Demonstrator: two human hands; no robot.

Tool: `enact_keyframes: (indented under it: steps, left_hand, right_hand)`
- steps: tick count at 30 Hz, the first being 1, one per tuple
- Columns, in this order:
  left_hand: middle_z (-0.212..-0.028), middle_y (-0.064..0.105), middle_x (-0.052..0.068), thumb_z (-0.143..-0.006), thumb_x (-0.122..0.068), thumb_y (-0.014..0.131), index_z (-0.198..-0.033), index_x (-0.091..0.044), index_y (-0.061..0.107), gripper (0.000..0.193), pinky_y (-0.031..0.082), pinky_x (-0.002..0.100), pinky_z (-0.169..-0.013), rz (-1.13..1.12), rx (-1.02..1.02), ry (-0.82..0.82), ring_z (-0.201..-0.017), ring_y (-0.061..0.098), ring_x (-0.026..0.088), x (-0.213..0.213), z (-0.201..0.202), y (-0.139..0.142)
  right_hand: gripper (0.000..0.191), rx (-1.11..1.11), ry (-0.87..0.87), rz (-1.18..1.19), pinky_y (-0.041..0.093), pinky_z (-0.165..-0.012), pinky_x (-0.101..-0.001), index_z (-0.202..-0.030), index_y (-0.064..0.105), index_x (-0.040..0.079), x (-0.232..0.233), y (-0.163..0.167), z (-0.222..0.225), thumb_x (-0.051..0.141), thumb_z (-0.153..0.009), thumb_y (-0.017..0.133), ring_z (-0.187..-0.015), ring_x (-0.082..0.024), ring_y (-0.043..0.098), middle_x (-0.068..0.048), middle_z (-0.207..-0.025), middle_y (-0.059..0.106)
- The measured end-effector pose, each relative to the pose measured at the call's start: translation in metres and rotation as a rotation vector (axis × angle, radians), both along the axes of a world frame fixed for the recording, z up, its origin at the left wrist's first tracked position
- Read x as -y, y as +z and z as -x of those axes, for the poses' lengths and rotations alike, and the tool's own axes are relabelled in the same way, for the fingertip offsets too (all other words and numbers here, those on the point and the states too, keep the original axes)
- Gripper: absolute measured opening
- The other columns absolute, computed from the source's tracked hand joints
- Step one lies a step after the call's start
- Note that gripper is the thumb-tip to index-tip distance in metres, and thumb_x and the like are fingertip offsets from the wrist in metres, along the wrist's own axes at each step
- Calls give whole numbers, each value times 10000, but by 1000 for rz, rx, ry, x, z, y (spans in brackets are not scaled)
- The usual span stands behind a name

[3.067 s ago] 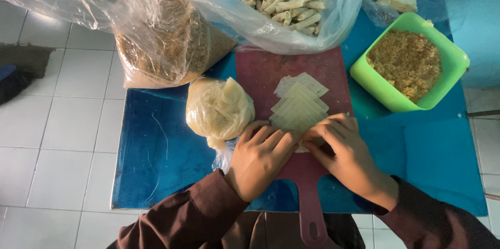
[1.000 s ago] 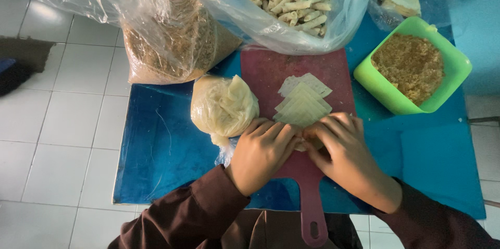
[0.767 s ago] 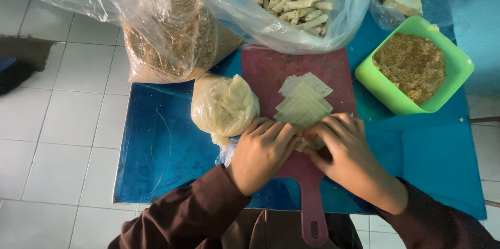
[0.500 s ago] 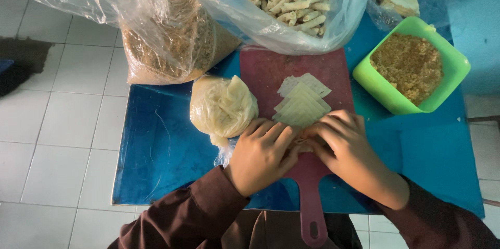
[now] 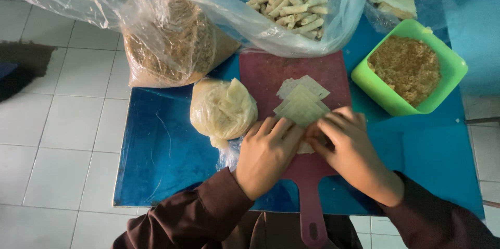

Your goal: The person pinches off pieces of soft dough and folds and presses them into flat layered shapes, arranging the folded pieces in an overlapping pattern on a pink paddle board. A bowl of brown sugar and a bag of already shaped dough pieces sit on the table nearby.

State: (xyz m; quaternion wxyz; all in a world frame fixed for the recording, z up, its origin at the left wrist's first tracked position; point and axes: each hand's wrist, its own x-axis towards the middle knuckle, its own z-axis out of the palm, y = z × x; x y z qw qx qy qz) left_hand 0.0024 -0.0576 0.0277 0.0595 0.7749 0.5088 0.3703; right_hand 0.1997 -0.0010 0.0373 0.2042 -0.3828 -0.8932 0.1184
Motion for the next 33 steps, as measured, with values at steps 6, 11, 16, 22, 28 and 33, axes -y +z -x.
enact_keyframes:
  steps: [6, 11, 16, 22, 28, 33]
  left_hand:
    - [-1021, 661, 36, -869, -122, 678, -1124, -57, 673, 263, 517, 386, -883, -30, -49, -35, -981, 652, 242, 0, 4, -5]
    - [-1051, 667, 24, -889, -170, 684, -1128, -74, 686, 258, 520, 372, -952, -121, -80, -106, -996, 651, 214, 0, 13, -9]
    - [-1072, 617, 27, -881, -218, 717, -1095, -96, 701, 248, 511, 386, -910, -55, -133, -68, -1016, 610, 229, -1, 12, -7]
    - [-1135, 578, 46, -910, -207, 727, -1068, -89, 689, 201, 502, 392, -877, 6, -40, 29, -1049, 565, 253, -3, 3, -4]
    - [-1141, 578, 52, -894, -175, 725, -1027, -85, 687, 165, 513, 396, -867, 77, 33, 73, -1043, 558, 272, -6, -1, 0]
    - [-1151, 589, 68, -891, -157, 714, -1092, -62, 699, 223, 511, 411, -852, 82, 71, 78, -1036, 567, 285, -8, -2, 3]
  right_hand:
    - [221, 9, 83, -192, 394, -942, -437, -1017, 717, 116, 11, 1, -3, 157, -815, 797, -1062, -202, 596, 27, -997, 690]
    - [274, 48, 134, -229, 394, -932, -464, -1022, 714, 96, 13, 4, -4, 192, -781, 803, -1050, -235, 585, -7, -1006, 668]
    - [259, 70, 121, -245, 396, -925, -453, -1029, 703, 99, 12, 4, 0, 172, -800, 800, -1052, -232, 581, 8, -1016, 666]
    - [202, 34, 98, -207, 392, -926, -444, -1000, 690, 103, 8, 3, 1, 142, -822, 777, -1069, -247, 579, -9, -985, 645]
    - [182, -4, 81, -105, 387, -929, -429, -976, 682, 99, -4, 4, 2, 161, -837, 781, -1057, -226, 579, 12, -956, 661]
    - [197, 16, 112, -197, 386, -925, -434, -984, 725, 99, -2, 9, 2, 164, -807, 780, -1068, -239, 576, -3, -996, 661]
